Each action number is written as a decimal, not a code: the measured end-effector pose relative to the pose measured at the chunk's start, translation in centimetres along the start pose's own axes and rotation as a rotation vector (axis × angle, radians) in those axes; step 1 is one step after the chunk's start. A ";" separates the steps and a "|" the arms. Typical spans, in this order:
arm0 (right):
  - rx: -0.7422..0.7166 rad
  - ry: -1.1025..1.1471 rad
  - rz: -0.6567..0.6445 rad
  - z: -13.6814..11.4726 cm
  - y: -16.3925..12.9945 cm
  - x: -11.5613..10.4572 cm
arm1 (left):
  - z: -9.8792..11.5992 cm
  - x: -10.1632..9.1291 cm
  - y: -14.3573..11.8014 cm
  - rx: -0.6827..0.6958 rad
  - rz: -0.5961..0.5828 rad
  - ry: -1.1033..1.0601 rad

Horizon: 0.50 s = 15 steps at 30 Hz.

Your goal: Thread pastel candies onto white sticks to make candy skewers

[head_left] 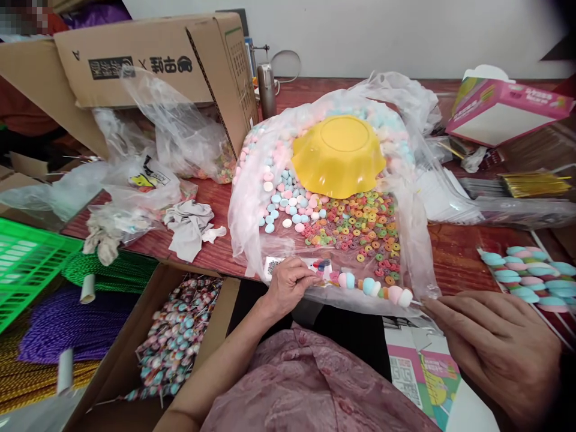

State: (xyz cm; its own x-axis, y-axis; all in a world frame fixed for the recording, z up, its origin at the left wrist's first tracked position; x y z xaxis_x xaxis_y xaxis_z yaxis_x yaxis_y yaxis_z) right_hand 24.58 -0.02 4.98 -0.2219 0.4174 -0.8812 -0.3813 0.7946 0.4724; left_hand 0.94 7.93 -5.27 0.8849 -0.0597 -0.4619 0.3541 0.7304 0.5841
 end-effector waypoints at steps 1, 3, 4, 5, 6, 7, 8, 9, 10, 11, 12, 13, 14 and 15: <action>-0.012 -0.019 -0.003 -0.2 -0.1 0.0 | 0.0 0.0 0.0 0.002 -0.006 0.004; -0.032 -0.049 -0.003 -0.6 -0.2 0.0 | 0.1 0.1 -0.1 0.009 -0.022 0.012; -0.037 -0.058 -0.005 -0.8 -0.2 0.1 | 0.1 0.2 -0.1 0.019 -0.032 0.014; -0.042 -0.059 -0.003 -0.9 -0.1 0.1 | 0.2 0.3 -0.2 0.034 -0.042 0.017; -0.046 -0.049 -0.004 -1.0 0.1 0.2 | 0.4 0.4 -0.2 0.058 -0.047 0.022; -0.054 -0.029 -0.012 -1.1 0.2 0.3 | 0.6 0.4 -0.2 0.086 -0.047 0.030; -0.060 -0.002 -0.023 -1.0 0.4 0.5 | 0.9 0.4 -0.2 0.116 -0.043 0.037; -0.061 0.028 -0.040 -0.9 0.6 0.7 | 1.1 0.3 -0.2 0.146 -0.036 0.041; -0.065 0.060 -0.062 -0.7 0.8 0.9 | 1.4 0.2 -0.1 0.175 -0.026 0.040; -0.066 0.089 -0.081 -0.5 1.0 1.1 | 1.7 0.1 0.0 0.201 -0.017 0.036; -0.064 0.110 -0.099 -0.3 1.2 1.2 | 2.1 -0.1 0.1 0.226 -0.010 0.030; -0.063 0.120 -0.104 -0.2 1.4 1.2 | 2.5 -0.3 0.2 0.250 -0.006 0.026; -0.057 0.114 -0.098 -0.1 1.5 1.2 | 2.9 -0.5 0.4 0.274 -0.002 0.028; -0.054 0.093 -0.082 -0.2 1.6 1.0 | 3.3 -0.7 0.6 0.296 0.001 0.040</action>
State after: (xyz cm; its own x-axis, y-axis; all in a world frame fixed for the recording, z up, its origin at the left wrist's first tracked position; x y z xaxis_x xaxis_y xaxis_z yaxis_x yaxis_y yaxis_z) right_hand 23.61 1.57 4.81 -0.2691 0.3075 -0.9127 -0.4486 0.7986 0.4013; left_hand 1.52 6.11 -2.41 0.8747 -0.0283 -0.4838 0.4316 0.4995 0.7511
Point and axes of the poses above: each hand's wrist, its own y-axis towards the middle knuckle, its own x-axis out of the palm, z = x × y, the point moved 9 cm from there along y, towards the middle knuckle, and after that the axes turned 15 degrees about x, right-handed, at the moved point
